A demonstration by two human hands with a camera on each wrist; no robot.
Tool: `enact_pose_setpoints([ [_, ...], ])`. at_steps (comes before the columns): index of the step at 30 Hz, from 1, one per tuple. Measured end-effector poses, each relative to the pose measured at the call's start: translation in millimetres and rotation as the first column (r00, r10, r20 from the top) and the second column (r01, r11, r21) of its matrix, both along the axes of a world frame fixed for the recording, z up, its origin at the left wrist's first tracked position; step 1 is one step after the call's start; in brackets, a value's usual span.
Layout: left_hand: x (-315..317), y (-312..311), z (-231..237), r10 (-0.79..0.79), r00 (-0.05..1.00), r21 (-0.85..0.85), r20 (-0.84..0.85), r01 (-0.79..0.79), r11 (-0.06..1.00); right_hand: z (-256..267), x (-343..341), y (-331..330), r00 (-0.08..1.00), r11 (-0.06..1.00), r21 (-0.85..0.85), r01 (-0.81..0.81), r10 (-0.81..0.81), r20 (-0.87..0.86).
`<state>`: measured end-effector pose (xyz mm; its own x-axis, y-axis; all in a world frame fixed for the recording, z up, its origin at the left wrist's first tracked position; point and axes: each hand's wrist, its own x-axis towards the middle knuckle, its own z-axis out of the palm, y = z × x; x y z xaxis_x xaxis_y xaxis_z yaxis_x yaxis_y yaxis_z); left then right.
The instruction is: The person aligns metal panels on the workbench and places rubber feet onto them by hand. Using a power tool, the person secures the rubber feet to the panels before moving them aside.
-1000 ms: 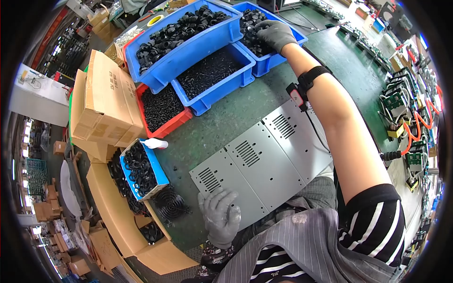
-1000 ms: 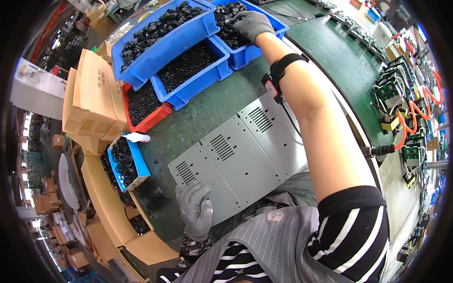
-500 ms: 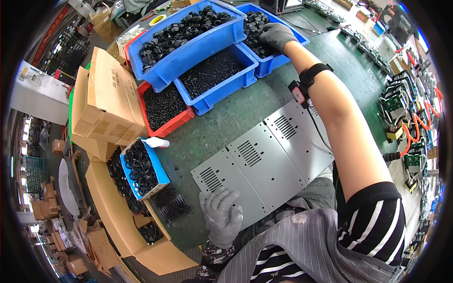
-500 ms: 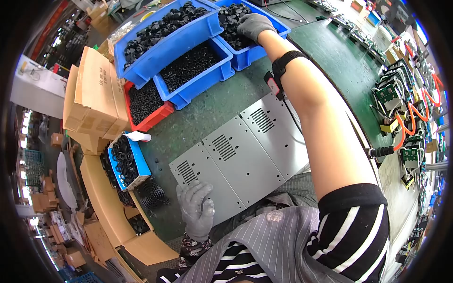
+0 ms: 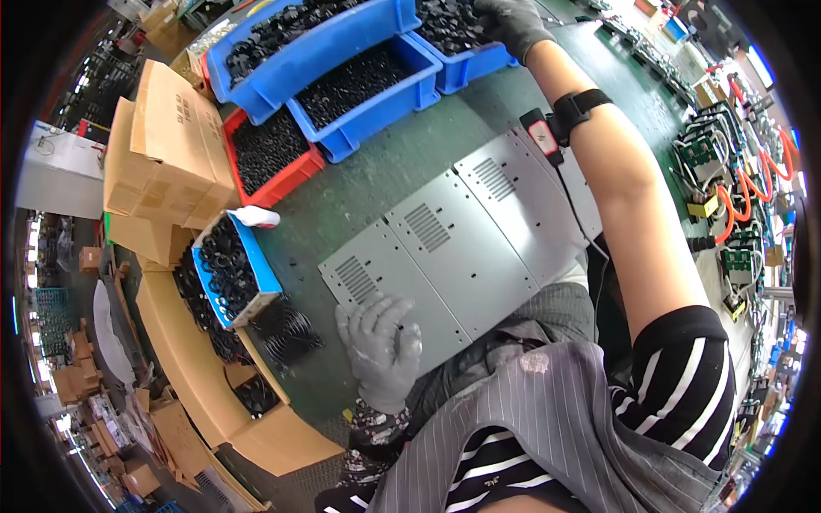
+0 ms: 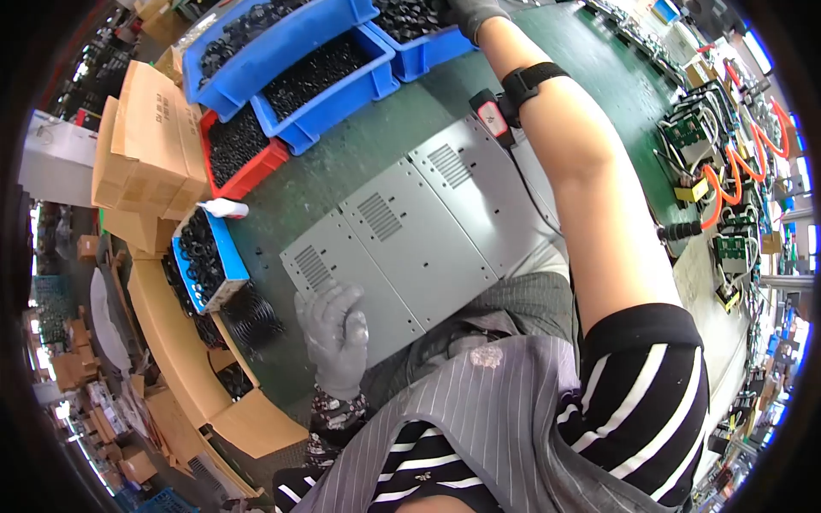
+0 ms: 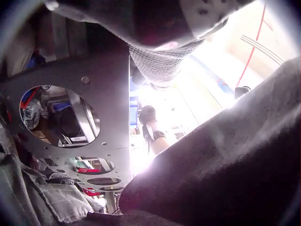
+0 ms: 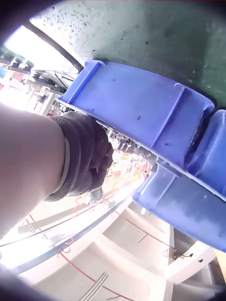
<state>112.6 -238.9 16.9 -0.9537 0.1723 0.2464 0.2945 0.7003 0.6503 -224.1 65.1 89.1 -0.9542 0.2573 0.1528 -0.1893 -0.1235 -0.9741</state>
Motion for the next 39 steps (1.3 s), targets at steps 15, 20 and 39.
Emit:
enact_pose_setpoints([
  [15,2,3,-4,-0.019,0.998,-0.158,-0.056,0.009,0.987,-47,208,-56,0.729,0.414,0.652,-0.635,0.599,0.330],
  [20,-9,19,12,-0.065,0.998,-0.457,-0.022,0.047,0.888,-42,230,-78,0.694,0.046,0.915,-0.402,0.667,0.271],
  [39,-77,53,12,-0.217,0.976,-0.599,0.009,0.179,0.780,-49,236,18,0.881,-0.022,0.997,-0.079,0.466,0.080],
])
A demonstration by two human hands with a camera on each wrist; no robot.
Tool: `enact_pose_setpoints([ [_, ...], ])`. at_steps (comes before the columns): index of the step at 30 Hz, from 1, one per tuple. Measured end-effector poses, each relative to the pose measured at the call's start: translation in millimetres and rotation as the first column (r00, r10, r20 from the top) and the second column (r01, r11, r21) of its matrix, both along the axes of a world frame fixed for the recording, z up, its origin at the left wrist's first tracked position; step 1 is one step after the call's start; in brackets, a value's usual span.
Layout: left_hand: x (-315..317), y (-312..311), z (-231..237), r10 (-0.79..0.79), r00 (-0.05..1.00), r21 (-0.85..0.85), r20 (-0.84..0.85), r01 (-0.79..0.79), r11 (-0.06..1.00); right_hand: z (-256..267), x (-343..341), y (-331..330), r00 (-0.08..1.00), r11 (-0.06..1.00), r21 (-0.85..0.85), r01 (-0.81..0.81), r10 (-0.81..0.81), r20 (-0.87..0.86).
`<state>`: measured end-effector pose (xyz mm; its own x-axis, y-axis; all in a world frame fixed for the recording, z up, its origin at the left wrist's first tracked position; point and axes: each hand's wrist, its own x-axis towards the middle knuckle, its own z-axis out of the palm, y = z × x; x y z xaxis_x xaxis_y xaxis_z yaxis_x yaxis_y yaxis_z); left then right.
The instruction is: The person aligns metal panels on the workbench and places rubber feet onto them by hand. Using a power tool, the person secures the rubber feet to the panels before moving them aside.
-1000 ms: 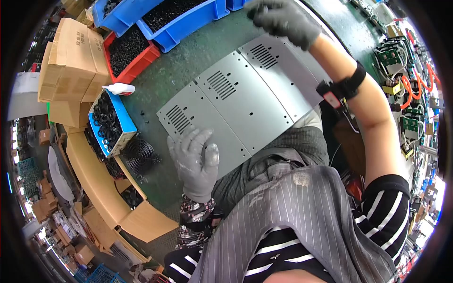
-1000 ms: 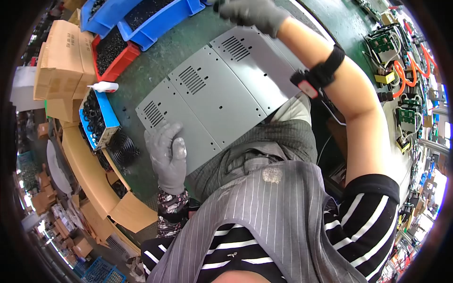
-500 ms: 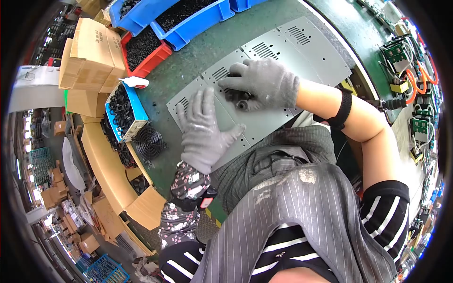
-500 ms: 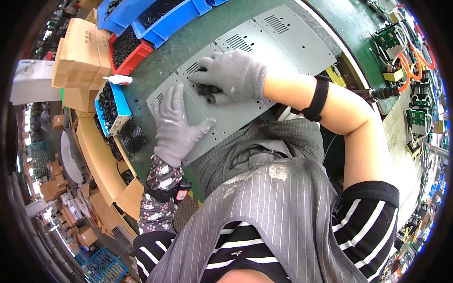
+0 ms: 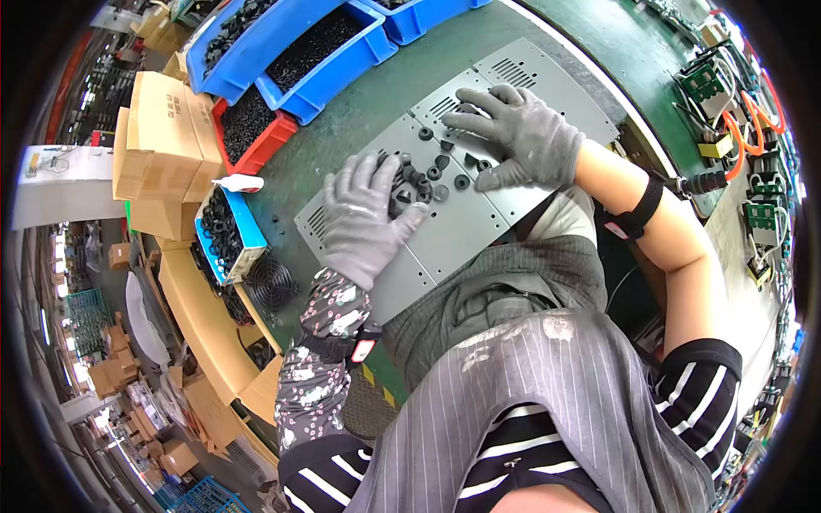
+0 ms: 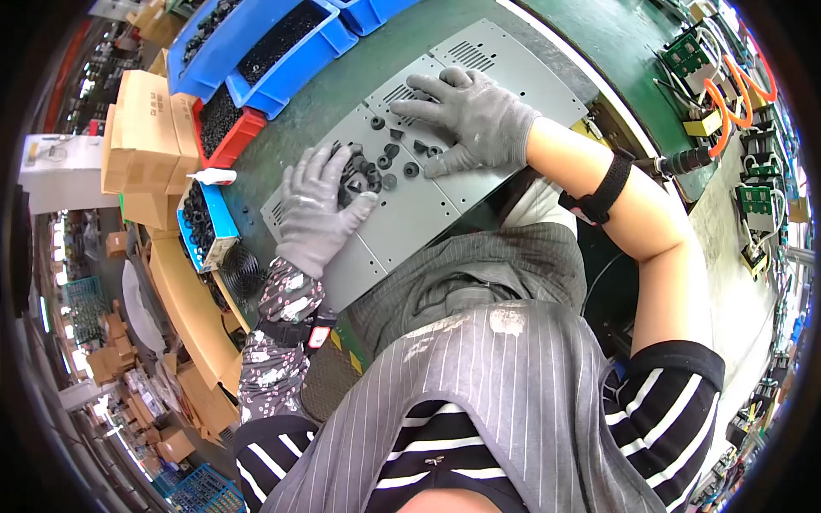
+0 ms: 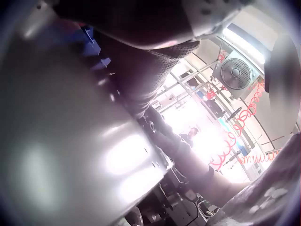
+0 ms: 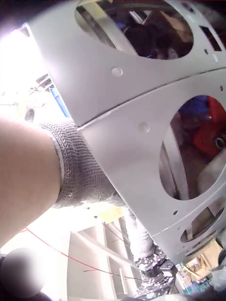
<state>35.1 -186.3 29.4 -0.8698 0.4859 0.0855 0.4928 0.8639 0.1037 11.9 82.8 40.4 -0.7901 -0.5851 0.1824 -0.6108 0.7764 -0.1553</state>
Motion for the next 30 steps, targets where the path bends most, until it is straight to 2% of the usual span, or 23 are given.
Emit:
enact_pose_setpoints([
  [4,7,-21,1,-0.024,1.000,0.059,0.016,0.023,0.998,6,-11,6,0.992,0.998,-0.061,0.022,-0.015,0.123],
  [5,9,-25,2,-0.024,1.000,0.055,0.015,0.023,0.998,7,-16,9,0.990,0.994,-0.109,-0.025,0.040,0.138],
  [7,13,-33,4,-0.048,0.993,0.190,0.108,0.026,0.981,2,-20,14,0.983,0.984,-0.160,-0.073,0.099,0.156],
  [8,16,-37,3,-0.036,0.993,0.178,0.109,0.017,0.984,-3,-20,16,0.978,0.946,-0.323,-0.039,0.102,0.182],
  [9,17,-40,3,-0.032,0.993,0.175,0.111,0.013,0.984,-8,-21,16,0.972,0.880,-0.475,0.001,0.111,0.208],
  [10,19,-43,4,-0.027,0.994,0.198,0.104,0.005,0.980,-13,-21,13,0.949,0.768,-0.633,0.097,0.120,0.291],
  [11,20,-45,4,-0.020,0.995,0.222,0.095,-0.002,0.975,-15,-20,12,0.882,0.612,-0.747,0.259,0.164,0.441],
  [13,18,-47,7,-0.025,0.996,0.246,0.086,0.003,0.969,-17,-23,11,0.888,0.467,-0.835,0.291,0.194,0.418],
  [14,15,-47,9,-0.037,0.996,0.271,0.078,0.015,0.962,-14,-29,14,0.716,0.364,-0.746,0.557,0.244,0.654],
  [18,2,-39,15,-0.070,0.996,0.273,0.058,0.052,0.960,-5,-30,12,0.693,0.385,-0.726,0.570,0.249,0.676],
  [20,-7,-30,15,-0.141,0.987,0.269,0.083,0.114,0.956,-3,-27,7,0.662,0.151,-0.763,0.628,0.411,0.626],
  [21,-11,-26,12,-0.137,0.987,0.274,0.082,0.109,0.955,-6,-30,9,0.661,0.157,-0.763,0.627,0.411,0.628],
  [23,-18,-19,6,-0.247,0.969,0.173,0.009,0.241,0.955,-15,-36,17,0.653,0.131,-0.751,0.647,0.413,0.635],
  [25,-19,-17,12,-0.244,0.970,0.188,0.021,0.236,0.953,-12,-35,19,0.681,0.114,-0.769,0.629,0.397,0.616],
  [27,-20,-18,13,-0.248,0.968,0.201,0.032,0.237,0.950,-11,-35,26,0.763,0.184,-0.801,0.570,0.243,0.599],
  [29,-18,-30,11,-0.157,0.988,0.188,-0.004,0.155,0.970,-7,-36,35,0.768,0.223,-0.791,0.570,0.196,0.609],
  [30,-14,-33,15,-0.111,0.993,0.215,0.039,0.100,0.971,-6,-37,40,0.770,0.259,-0.778,0.573,0.154,0.619],
])
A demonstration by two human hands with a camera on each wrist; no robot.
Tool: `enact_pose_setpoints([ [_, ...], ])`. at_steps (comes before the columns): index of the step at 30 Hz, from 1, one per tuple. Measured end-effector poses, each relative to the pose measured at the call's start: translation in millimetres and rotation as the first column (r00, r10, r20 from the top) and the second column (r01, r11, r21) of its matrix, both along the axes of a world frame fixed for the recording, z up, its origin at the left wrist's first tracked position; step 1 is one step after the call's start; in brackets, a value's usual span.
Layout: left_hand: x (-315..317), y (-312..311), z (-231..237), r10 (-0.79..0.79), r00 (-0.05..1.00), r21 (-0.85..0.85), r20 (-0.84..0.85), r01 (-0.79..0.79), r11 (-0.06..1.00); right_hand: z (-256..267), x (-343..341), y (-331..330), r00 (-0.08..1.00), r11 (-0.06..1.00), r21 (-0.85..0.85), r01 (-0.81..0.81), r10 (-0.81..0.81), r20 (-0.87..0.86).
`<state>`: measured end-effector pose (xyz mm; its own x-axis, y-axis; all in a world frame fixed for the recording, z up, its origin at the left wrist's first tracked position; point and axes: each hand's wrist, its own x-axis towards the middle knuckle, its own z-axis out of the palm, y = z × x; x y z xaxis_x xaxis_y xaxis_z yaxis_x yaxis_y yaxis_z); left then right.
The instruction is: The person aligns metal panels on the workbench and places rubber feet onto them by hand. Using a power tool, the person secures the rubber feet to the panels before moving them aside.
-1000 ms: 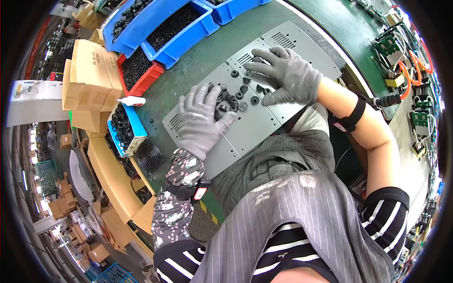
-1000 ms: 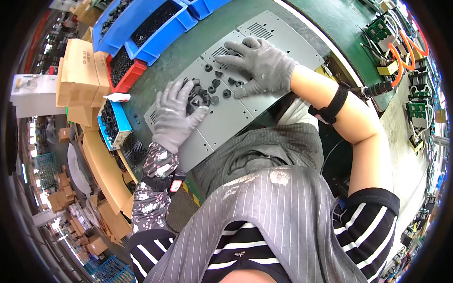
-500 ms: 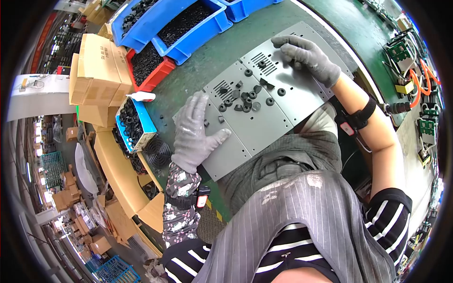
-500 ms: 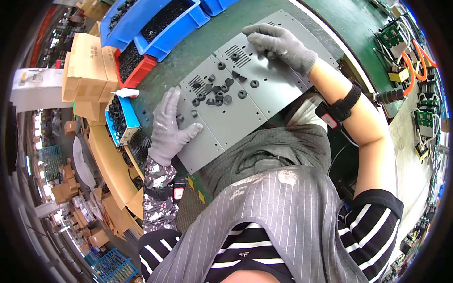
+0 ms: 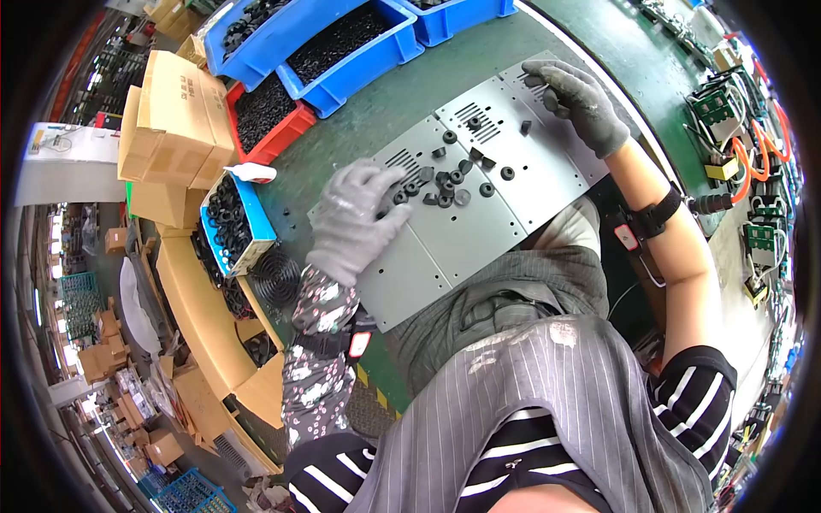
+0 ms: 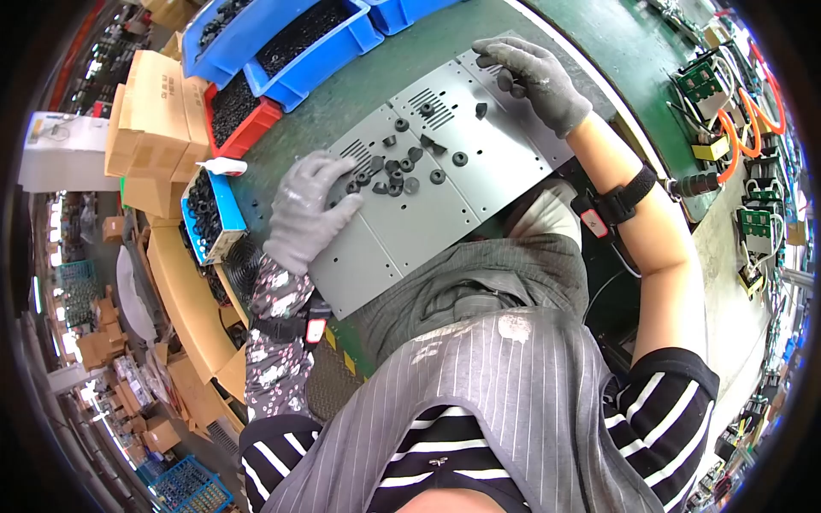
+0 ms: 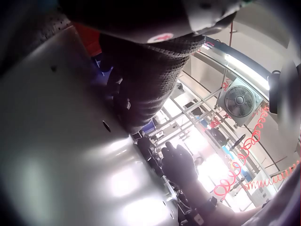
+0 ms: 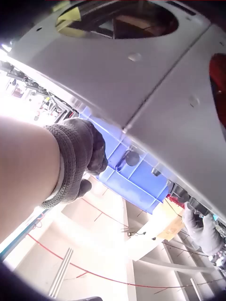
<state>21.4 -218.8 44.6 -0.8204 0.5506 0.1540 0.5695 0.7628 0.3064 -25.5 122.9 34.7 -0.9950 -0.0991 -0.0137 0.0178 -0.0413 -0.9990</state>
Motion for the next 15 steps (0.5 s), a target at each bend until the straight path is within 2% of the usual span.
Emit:
enact_pose_setpoints([
  [3,9,-13,-3,-0.009,0.999,0.049,0.032,0.008,0.999,6,-12,11,1.000,0.994,0.110,0.015,-0.013,-0.023],
  [7,31,-24,-1,0.005,0.998,0.099,-0.055,0.000,0.995,39,-49,-4,0.994,0.950,0.310,0.044,-0.010,-0.111],
  [9,41,-29,-6,0.041,0.999,0.163,-0.036,-0.034,0.986,43,-83,-11,0.954,0.839,0.523,0.154,0.012,-0.300],
  [10,47,-31,-10,0.082,0.997,0.218,0.009,-0.082,0.973,51,-97,-16,0.960,0.799,0.582,0.154,0.019,-0.280],
  [12,59,-35,-24,0.109,0.994,0.278,-0.020,-0.099,0.955,66,-118,-33,0.957,0.730,0.658,0.183,0.020,-0.289],
  [13,62,-36,-28,0.143,0.989,0.332,-0.026,-0.126,0.935,67,-133,-39,0.887,0.506,0.797,0.329,0.125,-0.445],
  [15,66,-35,-33,0.145,0.987,0.328,-0.064,-0.117,0.938,70,-155,-58,0.919,0.296,0.909,0.293,0.174,-0.353],
])
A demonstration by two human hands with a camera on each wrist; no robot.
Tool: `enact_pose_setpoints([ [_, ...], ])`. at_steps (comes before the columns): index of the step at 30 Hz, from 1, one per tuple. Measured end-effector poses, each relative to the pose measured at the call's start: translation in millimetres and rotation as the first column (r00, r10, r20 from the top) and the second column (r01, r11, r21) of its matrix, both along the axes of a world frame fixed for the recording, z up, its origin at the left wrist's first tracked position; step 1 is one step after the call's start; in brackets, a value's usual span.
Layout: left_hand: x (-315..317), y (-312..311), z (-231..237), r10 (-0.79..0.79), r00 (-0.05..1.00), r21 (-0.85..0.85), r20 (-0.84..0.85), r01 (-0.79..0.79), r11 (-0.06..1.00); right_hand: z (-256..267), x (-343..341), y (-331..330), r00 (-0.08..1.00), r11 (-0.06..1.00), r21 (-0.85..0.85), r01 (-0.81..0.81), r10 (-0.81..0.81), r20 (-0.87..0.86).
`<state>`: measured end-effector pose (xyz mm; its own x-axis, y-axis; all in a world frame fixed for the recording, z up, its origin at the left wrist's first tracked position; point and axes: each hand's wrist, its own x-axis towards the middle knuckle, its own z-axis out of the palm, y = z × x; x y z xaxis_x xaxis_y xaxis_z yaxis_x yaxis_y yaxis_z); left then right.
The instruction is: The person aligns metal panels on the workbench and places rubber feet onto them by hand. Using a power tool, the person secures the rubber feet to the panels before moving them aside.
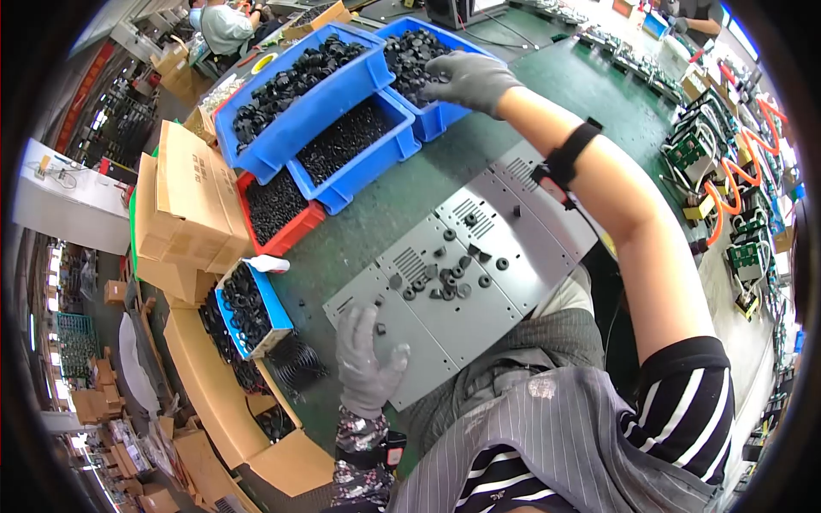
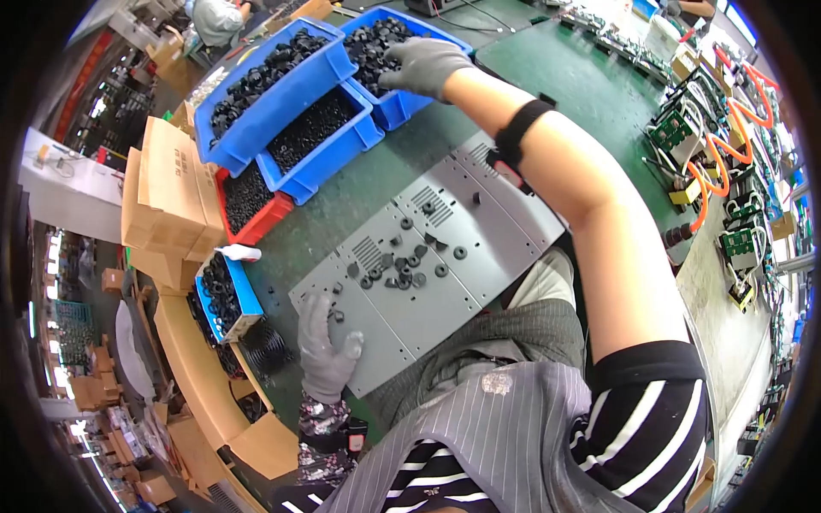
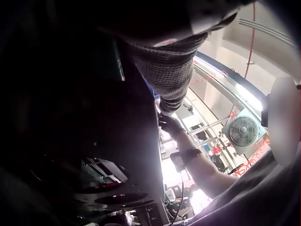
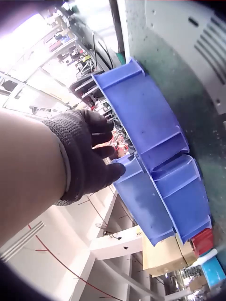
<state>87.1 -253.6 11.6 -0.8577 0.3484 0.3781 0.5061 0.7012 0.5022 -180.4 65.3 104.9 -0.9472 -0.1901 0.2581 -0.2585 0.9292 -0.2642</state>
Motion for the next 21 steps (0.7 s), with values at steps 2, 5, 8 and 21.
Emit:
enact_pose_setpoints([
  [2,-2,0,-2,0.006,1.000,-0.010,-0.027,-0.006,1.000,4,-14,-22,0.971,0.975,0.203,0.095,-0.136,0.197],
  [5,-4,-1,-5,0.014,0.999,0.021,-0.033,-0.013,1.000,5,-45,-35,0.884,0.962,0.266,0.067,-0.181,0.431],
  [8,-4,-2,-5,0.011,0.999,0.042,-0.032,-0.009,0.999,12,-59,-27,0.843,0.951,0.283,-0.128,-0.046,0.536],
  [21,-12,1,-5,-0.010,0.998,0.087,-0.066,0.015,0.996,-9,-74,-8,0.775,0.985,-0.113,-0.131,0.173,0.607],
])
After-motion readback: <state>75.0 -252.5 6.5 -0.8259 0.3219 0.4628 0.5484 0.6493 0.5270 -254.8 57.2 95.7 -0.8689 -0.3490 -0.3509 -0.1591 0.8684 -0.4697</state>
